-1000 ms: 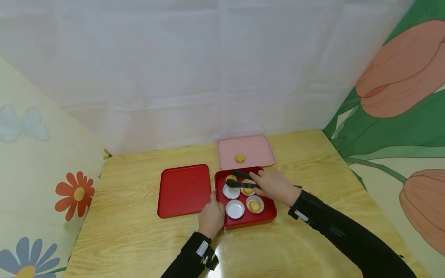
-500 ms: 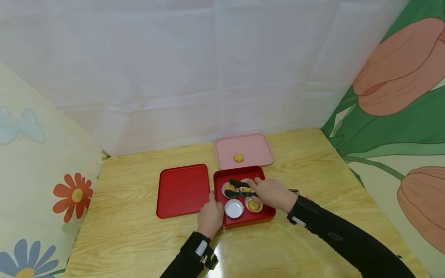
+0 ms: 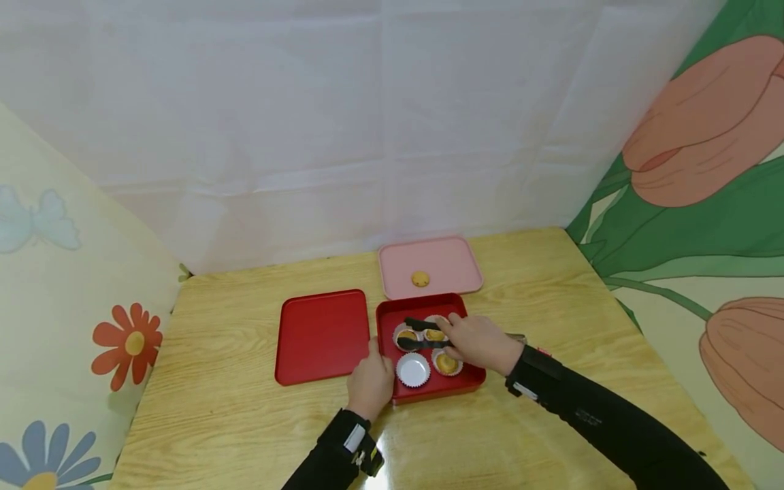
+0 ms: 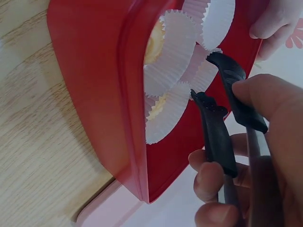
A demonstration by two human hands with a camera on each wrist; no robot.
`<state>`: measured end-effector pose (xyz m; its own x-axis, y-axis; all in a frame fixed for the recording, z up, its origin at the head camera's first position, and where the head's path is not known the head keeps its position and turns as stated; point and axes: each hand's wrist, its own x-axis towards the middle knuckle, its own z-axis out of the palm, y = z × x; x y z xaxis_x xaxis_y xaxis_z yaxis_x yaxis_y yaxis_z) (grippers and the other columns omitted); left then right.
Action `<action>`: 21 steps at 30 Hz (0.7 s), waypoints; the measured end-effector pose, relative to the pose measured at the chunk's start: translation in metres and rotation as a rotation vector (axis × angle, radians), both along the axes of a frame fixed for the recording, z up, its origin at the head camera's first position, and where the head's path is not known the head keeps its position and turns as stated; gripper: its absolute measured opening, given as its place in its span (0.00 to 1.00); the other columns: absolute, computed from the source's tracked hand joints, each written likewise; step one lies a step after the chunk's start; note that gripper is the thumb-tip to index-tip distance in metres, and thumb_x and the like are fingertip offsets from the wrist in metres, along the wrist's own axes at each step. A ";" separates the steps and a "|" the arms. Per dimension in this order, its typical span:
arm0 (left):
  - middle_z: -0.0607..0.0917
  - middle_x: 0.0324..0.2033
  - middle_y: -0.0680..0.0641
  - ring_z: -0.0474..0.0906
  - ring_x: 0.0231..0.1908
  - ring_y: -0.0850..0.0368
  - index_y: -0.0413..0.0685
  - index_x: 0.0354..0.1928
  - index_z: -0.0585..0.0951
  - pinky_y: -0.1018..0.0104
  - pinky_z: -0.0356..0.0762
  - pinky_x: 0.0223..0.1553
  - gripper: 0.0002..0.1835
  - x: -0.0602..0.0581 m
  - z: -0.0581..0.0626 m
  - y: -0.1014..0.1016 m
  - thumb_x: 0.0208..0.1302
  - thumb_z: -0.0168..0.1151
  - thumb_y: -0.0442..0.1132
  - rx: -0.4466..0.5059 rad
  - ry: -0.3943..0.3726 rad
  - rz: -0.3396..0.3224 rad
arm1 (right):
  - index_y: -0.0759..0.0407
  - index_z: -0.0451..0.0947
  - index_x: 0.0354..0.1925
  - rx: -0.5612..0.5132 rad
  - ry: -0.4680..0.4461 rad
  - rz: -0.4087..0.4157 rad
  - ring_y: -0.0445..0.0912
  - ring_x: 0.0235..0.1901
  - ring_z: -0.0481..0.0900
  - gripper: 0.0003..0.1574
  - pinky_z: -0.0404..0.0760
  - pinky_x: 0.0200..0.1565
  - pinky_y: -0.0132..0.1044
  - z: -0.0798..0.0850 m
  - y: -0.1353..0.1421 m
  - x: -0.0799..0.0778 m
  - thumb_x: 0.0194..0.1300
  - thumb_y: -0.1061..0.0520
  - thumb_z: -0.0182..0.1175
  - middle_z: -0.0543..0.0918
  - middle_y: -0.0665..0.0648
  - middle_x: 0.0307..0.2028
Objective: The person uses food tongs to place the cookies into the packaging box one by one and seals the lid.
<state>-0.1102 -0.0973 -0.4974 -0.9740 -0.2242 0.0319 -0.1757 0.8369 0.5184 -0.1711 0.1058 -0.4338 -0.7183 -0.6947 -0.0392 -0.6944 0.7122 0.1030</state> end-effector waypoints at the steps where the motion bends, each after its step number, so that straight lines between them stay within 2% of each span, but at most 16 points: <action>1: 0.74 0.10 0.45 0.71 0.13 0.50 0.40 0.59 0.67 0.60 0.59 0.13 0.24 0.000 0.000 0.000 0.61 0.47 0.40 0.002 0.002 0.001 | 0.56 0.70 0.58 -0.004 -0.003 -0.001 0.41 0.17 0.65 0.33 0.71 0.21 0.34 0.001 0.000 0.000 0.57 0.43 0.60 0.75 0.54 0.30; 5: 0.73 0.10 0.46 0.70 0.12 0.52 0.41 0.60 0.67 0.60 0.58 0.13 0.24 -0.001 0.002 -0.001 0.62 0.46 0.40 0.013 -0.006 0.006 | 0.58 0.69 0.60 -0.045 -0.029 -0.006 0.40 0.17 0.64 0.35 0.70 0.21 0.32 0.005 0.002 -0.003 0.57 0.43 0.60 0.75 0.55 0.32; 10: 0.72 0.09 0.47 0.69 0.12 0.53 0.41 0.60 0.67 0.61 0.57 0.12 0.25 -0.002 0.001 -0.002 0.61 0.46 0.41 0.011 -0.012 0.010 | 0.61 0.68 0.61 -0.149 -0.043 -0.040 0.41 0.20 0.69 0.36 0.76 0.25 0.33 0.016 0.005 -0.016 0.59 0.44 0.60 0.77 0.59 0.37; 16: 0.70 0.09 0.47 0.67 0.11 0.54 0.40 0.60 0.67 0.61 0.58 0.12 0.25 -0.002 0.001 -0.002 0.62 0.47 0.41 0.019 -0.021 0.009 | 0.63 0.66 0.60 -0.196 -0.041 -0.194 0.47 0.24 0.73 0.34 0.79 0.29 0.38 0.032 0.005 -0.051 0.62 0.46 0.57 0.77 0.63 0.38; 21: 0.72 0.10 0.47 0.71 0.13 0.53 0.39 0.60 0.67 0.60 0.61 0.13 0.25 0.001 -0.003 0.000 0.62 0.47 0.41 0.015 -0.032 0.005 | 0.66 0.69 0.55 -0.112 -0.061 -0.262 0.49 0.28 0.73 0.31 0.80 0.35 0.43 0.029 0.004 -0.080 0.62 0.47 0.57 0.78 0.63 0.37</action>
